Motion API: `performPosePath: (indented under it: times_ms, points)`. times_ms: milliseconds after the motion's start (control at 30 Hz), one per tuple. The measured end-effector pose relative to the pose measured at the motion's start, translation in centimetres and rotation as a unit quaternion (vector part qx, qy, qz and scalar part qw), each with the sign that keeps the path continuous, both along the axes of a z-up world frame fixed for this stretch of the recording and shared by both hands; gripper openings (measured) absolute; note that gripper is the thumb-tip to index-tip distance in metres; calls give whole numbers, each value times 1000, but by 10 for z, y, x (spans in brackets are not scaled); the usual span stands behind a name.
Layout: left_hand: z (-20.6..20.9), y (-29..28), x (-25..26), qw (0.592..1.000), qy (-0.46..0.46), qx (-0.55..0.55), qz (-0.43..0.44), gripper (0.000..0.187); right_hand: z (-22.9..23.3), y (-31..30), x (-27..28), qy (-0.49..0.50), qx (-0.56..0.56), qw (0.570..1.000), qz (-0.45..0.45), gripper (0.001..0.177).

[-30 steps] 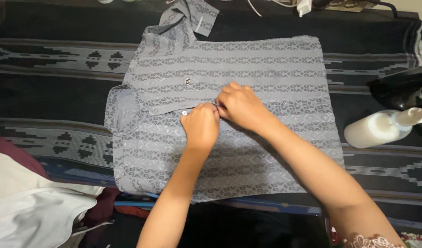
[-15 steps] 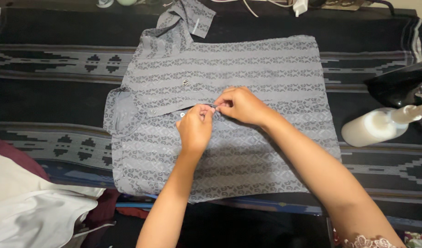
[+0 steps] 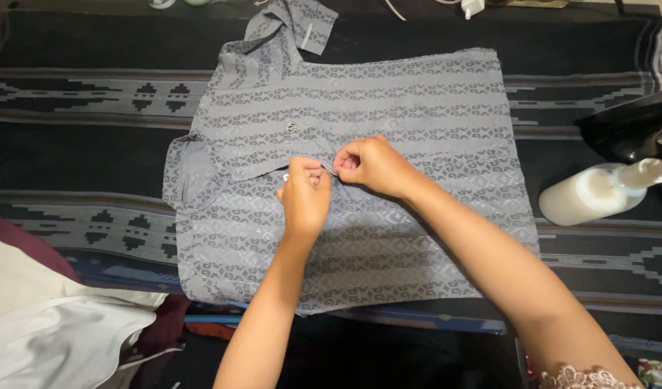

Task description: The person irons a grey patterned shirt, a blue patterned shirt, and a pair of dark blue jeans on a patterned tablecloth. They use a spray bottle to moisten the garments before ironing and place the finished items into a black laundry basket.

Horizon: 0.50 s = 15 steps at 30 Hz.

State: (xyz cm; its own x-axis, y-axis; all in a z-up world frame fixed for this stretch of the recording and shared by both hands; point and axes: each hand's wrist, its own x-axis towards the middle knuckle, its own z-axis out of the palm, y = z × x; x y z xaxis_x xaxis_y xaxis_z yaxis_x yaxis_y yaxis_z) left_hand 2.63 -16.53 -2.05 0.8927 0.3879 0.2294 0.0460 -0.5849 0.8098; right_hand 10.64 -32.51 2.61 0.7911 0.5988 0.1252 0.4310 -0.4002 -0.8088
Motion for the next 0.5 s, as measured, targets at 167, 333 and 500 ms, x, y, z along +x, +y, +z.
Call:
performPosePath:
  times_ms: [167, 333, 500]
  points:
    - [-1, -2, 0, 998, 27, -53, 9, 40, 4, 1, -3, -19, -6, 1000, -3, 15]
    - [2, 0, 0, 999, 45, -14, -1, 34, 9, 0, -3, 1, -41, 999, -6, 16]
    - [4, -4, 2, 998, 58, -19, 24, 33, 14, 1, -4, 56, -60, 996, -29, 14]
